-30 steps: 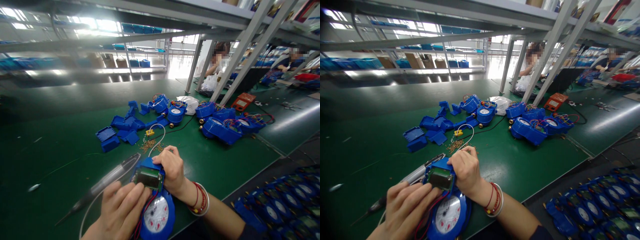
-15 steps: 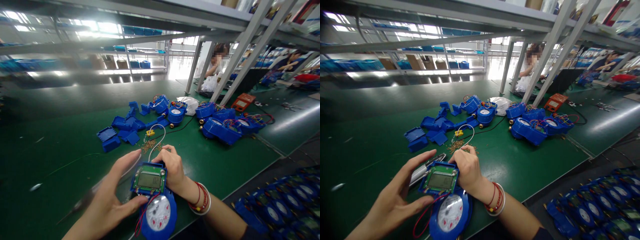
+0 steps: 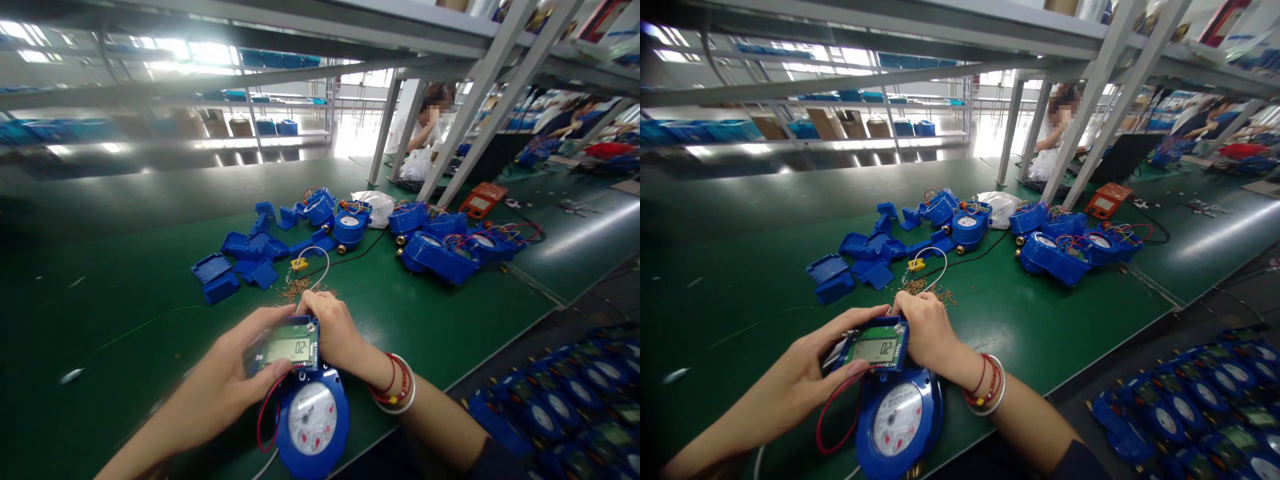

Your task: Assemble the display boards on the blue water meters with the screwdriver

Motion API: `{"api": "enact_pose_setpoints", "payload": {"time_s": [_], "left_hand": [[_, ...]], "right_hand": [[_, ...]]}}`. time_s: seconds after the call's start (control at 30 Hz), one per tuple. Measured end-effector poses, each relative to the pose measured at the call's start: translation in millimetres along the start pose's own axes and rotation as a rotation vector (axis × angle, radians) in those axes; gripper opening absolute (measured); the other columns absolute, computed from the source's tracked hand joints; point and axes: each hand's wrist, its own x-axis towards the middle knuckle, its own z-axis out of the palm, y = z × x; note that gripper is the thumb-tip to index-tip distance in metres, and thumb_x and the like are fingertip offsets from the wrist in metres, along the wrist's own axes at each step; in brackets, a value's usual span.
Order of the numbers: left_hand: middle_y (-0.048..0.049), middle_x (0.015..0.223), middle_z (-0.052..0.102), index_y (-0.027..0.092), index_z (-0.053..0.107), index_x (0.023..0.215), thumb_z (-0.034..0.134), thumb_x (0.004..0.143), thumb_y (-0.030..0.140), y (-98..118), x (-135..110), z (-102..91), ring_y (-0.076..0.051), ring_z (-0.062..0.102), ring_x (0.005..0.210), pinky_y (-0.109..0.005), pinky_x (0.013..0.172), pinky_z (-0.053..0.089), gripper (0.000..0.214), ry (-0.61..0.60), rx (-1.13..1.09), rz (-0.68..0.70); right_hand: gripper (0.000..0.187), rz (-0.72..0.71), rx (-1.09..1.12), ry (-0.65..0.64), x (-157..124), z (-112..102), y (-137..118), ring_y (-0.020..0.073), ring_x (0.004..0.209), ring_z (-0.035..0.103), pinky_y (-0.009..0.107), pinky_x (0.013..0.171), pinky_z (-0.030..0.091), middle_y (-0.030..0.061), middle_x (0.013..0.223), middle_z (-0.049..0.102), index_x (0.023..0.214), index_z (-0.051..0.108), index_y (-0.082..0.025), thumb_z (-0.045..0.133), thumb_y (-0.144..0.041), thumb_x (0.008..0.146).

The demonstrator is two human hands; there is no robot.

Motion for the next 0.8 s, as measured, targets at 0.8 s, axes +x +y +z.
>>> {"api": "enact_pose_setpoints", "payload": {"time_s": [0.8], "left_hand": [[-0.0059, 0.121, 0.054, 0.026, 0.039, 0.123, 0.059, 0.070, 0.019, 10.9, -9.6, 23.2, -0.024, 0.056, 0.108, -0.041, 0.093, 0.047, 0.058, 0.130, 0.115, -0.055]], "right_hand": [[0.016, -0.007, -0.019, -0.010, 1.2, 2.4, -3.6, 0.0150, 0.063, 0.050, 0.022, 0.057, 0.035, -0.0032, 0.065, 0.056, 0.072, 0.050, -0.021, 0.060, -0.008, 0.075]]}}
